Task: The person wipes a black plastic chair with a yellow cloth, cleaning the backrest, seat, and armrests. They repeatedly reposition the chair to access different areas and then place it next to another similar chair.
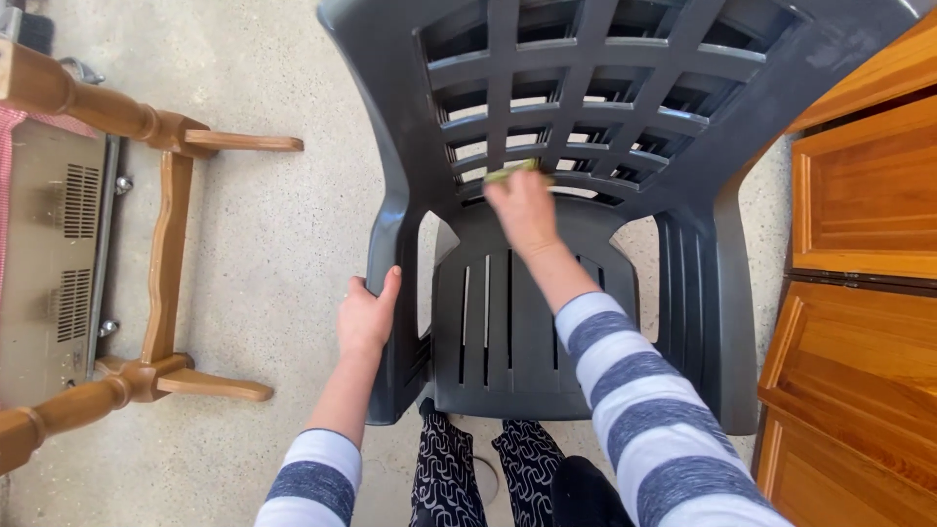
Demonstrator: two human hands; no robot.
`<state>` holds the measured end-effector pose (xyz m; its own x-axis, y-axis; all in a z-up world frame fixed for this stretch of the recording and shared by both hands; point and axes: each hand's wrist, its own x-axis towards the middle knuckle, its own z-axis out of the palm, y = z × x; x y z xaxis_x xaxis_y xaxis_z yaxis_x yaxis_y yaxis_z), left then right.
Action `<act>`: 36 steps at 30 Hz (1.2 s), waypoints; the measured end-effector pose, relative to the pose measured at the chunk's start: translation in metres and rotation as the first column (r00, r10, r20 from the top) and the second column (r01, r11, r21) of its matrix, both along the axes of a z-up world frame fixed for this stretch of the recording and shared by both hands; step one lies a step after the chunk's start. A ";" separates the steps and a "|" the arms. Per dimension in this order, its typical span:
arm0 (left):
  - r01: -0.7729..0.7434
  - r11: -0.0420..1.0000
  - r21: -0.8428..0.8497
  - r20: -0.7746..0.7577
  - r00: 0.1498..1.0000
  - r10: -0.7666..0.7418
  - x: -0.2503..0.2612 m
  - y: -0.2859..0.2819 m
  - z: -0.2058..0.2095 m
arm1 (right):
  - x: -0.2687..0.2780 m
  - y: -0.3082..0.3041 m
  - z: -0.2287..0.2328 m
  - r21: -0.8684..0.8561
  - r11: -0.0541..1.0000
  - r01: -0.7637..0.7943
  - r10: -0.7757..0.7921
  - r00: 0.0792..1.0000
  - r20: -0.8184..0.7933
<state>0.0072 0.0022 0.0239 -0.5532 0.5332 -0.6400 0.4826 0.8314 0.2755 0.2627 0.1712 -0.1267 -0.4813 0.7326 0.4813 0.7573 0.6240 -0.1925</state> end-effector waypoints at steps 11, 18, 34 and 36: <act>-0.010 1.000 0.023 -0.009 1.000 0.010 0.004 0.002 0.008 | 0.184 -0.069 -0.051 -0.595 0.419 0.686 -0.807 0.582 0.103; -0.029 0.999 0.031 -0.017 0.999 0.030 0.006 0.005 0.015 | 0.126 -0.046 -0.129 -0.700 0.373 0.609 -0.868 0.496 -0.030; -0.042 0.999 -0.009 -0.009 0.999 0.042 0.003 0.003 0.010 | -0.112 -0.167 -0.069 -0.787 0.617 -0.033 0.019 0.999 -0.027; -0.050 0.999 0.004 0.011 0.999 0.050 0.005 0.003 0.013 | -0.092 -0.215 -0.027 -0.825 0.553 -0.117 0.107 0.992 -0.069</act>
